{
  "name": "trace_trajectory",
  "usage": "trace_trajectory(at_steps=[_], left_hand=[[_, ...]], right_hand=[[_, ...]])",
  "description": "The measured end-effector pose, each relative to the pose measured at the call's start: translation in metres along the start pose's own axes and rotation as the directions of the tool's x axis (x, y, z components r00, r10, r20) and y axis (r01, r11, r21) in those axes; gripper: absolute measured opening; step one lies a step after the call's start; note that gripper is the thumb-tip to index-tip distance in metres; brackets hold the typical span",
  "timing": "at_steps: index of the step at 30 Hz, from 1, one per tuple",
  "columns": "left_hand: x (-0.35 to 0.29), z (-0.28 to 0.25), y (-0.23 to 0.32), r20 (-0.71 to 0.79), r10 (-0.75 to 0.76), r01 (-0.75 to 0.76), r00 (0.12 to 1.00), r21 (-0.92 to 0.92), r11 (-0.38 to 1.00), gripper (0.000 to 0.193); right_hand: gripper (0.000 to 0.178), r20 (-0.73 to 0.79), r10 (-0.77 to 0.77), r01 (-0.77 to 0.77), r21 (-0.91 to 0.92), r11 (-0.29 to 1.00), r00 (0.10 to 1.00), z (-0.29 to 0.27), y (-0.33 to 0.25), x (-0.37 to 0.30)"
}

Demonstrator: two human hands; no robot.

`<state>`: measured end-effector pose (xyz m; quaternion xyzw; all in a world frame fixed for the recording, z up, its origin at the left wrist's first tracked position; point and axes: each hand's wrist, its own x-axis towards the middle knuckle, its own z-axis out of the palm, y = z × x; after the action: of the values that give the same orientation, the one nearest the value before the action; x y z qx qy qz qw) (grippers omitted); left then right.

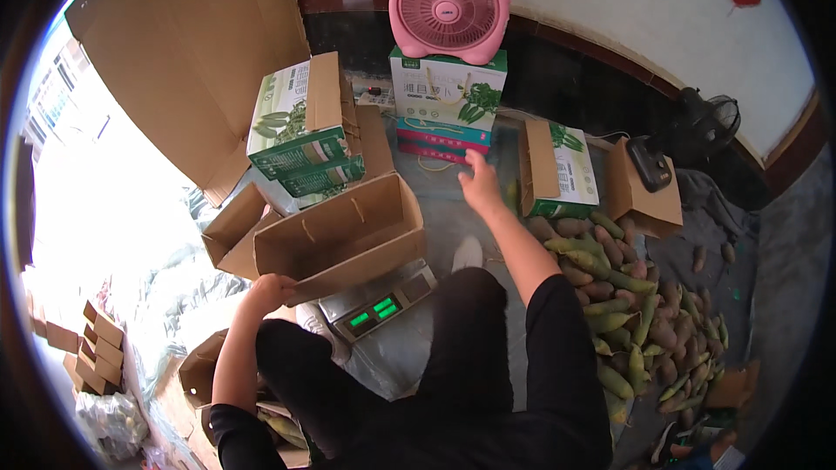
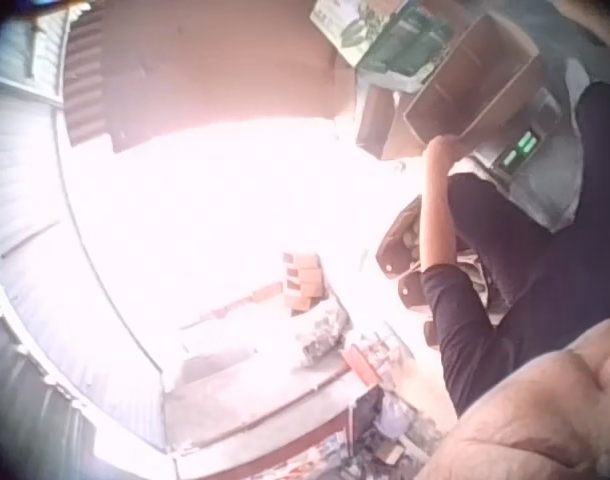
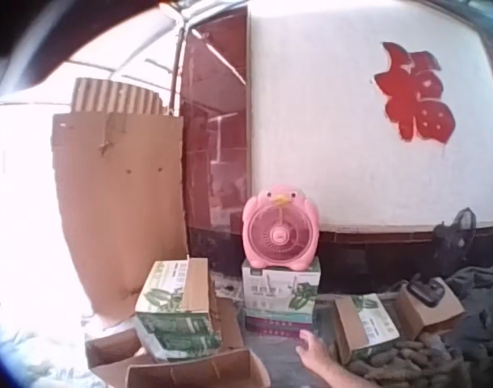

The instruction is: Sorting and weighing loofah vegetables into cardboard boxes.

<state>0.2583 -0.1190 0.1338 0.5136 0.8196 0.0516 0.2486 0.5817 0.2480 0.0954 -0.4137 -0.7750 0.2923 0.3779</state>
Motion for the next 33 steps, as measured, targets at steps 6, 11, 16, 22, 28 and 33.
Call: trace_trajectory(at_steps=[6,11,16,22,28,33], left_hand=[[0.009,-0.015,0.014,0.163,-0.096,0.085,0.982,0.079,0.993,0.024],[0.01,-0.018,0.028,0.147,-0.098,0.08,0.984,0.123,0.989,0.023],[0.008,-0.009,0.028,0.085,-0.112,0.091,0.99,0.219,0.971,0.021],[0.013,-0.014,0.045,0.083,-0.152,0.124,0.985,0.272,0.954,0.022],[0.017,-0.009,0.041,0.063,-0.141,0.117,0.988,0.292,0.949,0.022],[0.014,-0.006,0.036,0.056,-0.154,0.132,0.986,0.292,0.947,0.027]], right_hand=[[0.054,-0.026,0.168,-0.168,-0.029,0.985,0.986,-0.001,0.016,0.091],[0.057,-0.083,0.25,-0.253,-0.018,0.967,0.965,0.0,0.061,0.156],[0.059,-0.207,0.328,-0.328,0.036,0.944,0.922,0.009,0.097,0.196],[0.061,-0.192,0.316,-0.296,0.126,0.947,0.929,0.017,0.108,0.233],[0.064,-0.24,0.242,-0.25,-0.004,0.968,0.94,0.024,0.104,0.271],[0.066,-0.256,0.138,-0.151,-0.028,0.988,0.957,0.032,0.1,0.297]])
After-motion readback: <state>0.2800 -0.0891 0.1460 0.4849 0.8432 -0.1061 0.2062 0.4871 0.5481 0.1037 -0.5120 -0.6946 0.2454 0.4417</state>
